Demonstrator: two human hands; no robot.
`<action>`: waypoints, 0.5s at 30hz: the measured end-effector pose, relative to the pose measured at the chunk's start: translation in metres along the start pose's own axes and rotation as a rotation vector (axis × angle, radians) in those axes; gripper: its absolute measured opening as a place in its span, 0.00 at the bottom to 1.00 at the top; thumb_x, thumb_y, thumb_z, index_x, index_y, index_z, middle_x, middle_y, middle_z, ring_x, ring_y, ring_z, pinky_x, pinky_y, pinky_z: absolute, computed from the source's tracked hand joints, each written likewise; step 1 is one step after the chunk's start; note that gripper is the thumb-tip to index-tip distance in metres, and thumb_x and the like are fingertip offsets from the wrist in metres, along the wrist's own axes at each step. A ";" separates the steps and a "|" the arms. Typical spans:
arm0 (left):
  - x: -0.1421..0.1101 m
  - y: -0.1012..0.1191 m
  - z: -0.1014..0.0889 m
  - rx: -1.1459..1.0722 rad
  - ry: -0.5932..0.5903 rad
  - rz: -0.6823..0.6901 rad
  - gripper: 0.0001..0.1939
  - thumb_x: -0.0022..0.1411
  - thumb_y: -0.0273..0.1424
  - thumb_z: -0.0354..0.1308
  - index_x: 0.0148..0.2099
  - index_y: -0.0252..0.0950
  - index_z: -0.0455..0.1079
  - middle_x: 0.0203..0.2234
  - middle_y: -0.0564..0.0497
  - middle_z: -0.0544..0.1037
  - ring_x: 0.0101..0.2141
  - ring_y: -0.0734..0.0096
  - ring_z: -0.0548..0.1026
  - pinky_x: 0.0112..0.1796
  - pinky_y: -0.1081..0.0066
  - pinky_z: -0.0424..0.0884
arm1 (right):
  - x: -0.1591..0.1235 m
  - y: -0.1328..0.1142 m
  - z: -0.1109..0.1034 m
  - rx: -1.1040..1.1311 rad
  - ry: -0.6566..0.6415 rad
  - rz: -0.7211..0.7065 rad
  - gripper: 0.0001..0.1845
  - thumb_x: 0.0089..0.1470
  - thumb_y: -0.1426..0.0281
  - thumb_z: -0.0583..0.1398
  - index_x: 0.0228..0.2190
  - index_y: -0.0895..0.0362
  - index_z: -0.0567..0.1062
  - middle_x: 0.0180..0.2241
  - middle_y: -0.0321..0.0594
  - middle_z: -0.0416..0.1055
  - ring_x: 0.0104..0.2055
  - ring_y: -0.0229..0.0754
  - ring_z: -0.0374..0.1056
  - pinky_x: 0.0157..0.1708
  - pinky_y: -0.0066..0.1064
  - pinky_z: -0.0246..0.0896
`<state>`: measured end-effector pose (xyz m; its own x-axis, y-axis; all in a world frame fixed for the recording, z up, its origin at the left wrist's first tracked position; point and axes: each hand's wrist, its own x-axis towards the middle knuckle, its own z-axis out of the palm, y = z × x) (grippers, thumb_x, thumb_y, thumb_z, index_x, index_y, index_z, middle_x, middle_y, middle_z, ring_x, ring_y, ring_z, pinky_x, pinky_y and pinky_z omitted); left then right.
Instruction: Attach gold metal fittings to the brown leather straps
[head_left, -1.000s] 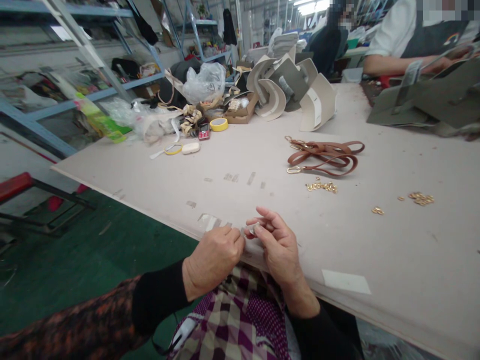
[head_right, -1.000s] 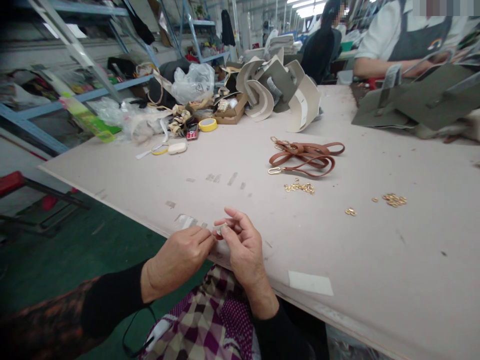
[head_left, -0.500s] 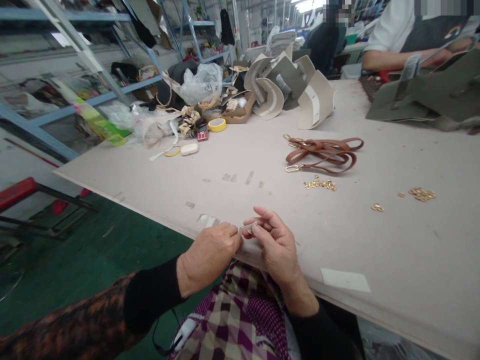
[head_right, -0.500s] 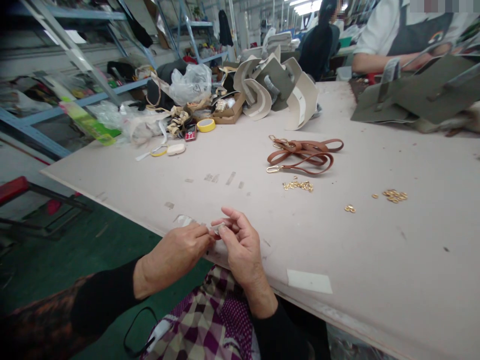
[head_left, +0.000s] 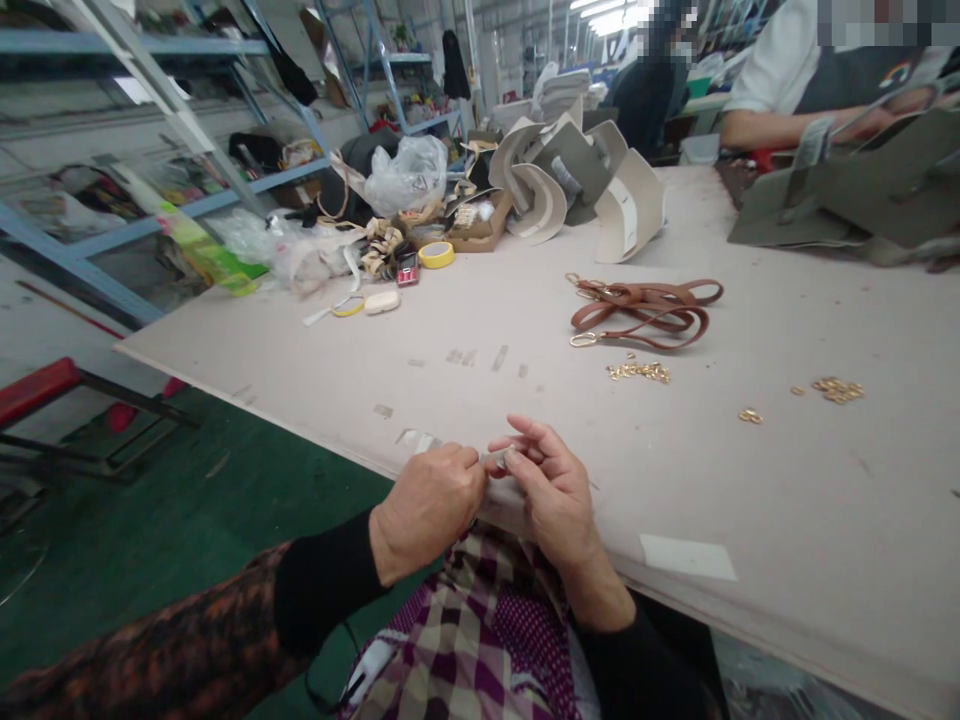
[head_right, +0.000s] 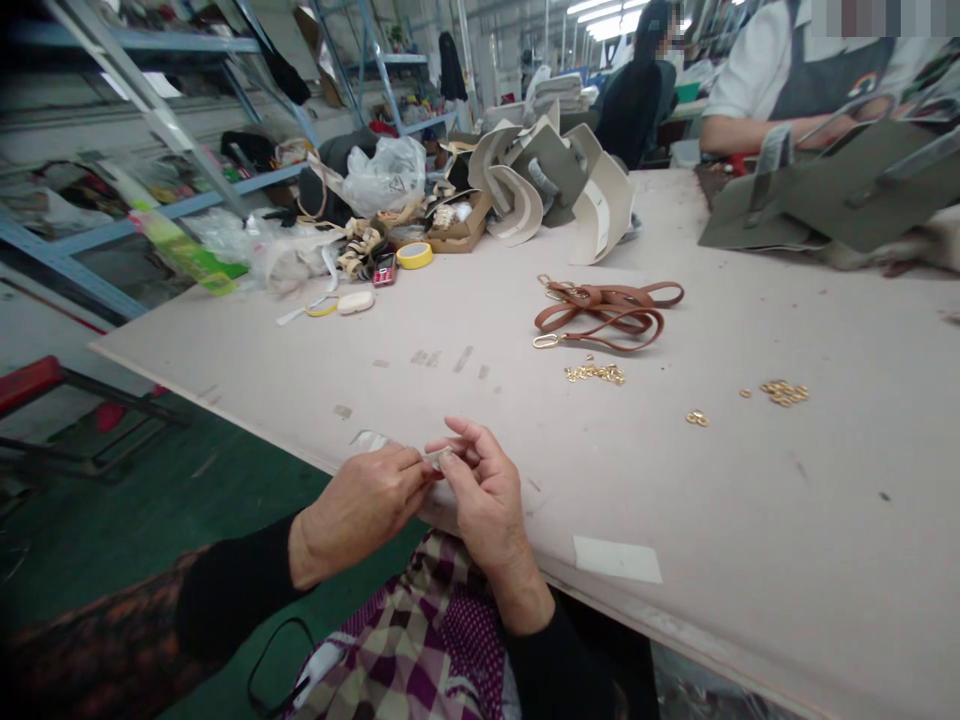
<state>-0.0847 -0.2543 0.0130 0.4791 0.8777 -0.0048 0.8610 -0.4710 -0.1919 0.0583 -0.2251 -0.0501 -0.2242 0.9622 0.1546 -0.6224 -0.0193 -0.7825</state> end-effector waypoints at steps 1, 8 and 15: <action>0.000 -0.002 0.001 -0.015 0.008 -0.003 0.06 0.65 0.22 0.55 0.36 0.32 0.73 0.29 0.48 0.76 0.32 0.60 0.74 0.33 0.64 0.71 | 0.000 0.000 0.000 0.011 0.008 0.004 0.17 0.55 0.67 0.64 0.47 0.56 0.74 0.37 0.40 0.76 0.34 0.38 0.71 0.38 0.29 0.69; -0.008 -0.011 0.003 -0.161 0.033 -0.033 0.07 0.67 0.22 0.54 0.42 0.34 0.73 0.32 0.49 0.76 0.35 0.65 0.74 0.37 0.66 0.70 | 0.001 0.000 0.000 0.069 0.018 0.007 0.17 0.54 0.66 0.65 0.46 0.56 0.74 0.36 0.39 0.76 0.33 0.38 0.72 0.37 0.29 0.70; -0.010 -0.001 0.002 0.010 0.059 0.073 0.07 0.67 0.24 0.53 0.38 0.33 0.72 0.31 0.48 0.75 0.34 0.62 0.72 0.36 0.64 0.70 | 0.001 -0.002 0.001 0.033 0.004 -0.020 0.15 0.55 0.68 0.64 0.46 0.55 0.74 0.35 0.38 0.76 0.32 0.37 0.73 0.37 0.28 0.71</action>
<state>-0.0906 -0.2630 0.0112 0.5500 0.8343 0.0386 0.8218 -0.5324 -0.2029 0.0583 -0.2248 -0.0480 -0.2088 0.9635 0.1673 -0.6514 -0.0094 -0.7587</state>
